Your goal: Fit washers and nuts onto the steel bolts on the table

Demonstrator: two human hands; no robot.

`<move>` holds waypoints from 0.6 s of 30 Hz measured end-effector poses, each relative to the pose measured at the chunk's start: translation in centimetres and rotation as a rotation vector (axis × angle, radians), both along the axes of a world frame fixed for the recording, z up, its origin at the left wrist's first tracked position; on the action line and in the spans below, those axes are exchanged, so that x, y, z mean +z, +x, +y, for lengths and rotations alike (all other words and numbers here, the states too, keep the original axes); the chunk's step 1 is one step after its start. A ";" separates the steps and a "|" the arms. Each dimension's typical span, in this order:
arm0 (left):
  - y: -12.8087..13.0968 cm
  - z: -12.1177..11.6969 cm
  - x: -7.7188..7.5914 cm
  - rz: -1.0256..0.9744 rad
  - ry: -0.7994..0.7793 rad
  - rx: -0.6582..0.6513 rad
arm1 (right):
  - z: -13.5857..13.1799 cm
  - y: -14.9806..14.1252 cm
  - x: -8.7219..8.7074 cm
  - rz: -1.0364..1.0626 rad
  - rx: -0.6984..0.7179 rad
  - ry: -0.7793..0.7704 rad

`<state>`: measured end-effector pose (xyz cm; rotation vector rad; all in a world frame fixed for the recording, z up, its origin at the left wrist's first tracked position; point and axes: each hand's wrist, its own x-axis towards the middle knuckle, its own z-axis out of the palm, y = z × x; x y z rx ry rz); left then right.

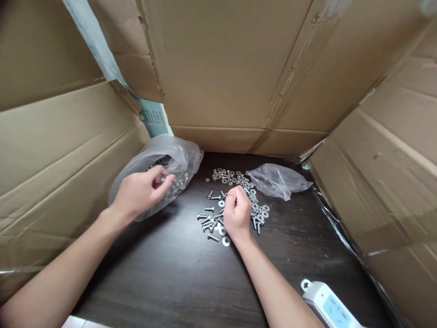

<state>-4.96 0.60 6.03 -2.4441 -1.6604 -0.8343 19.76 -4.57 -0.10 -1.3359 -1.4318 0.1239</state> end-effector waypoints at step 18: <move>3.9 -1.7 -2.7 -0.032 0.018 -0.609 | -0.4 -1.0 0.3 -0.042 -0.055 0.045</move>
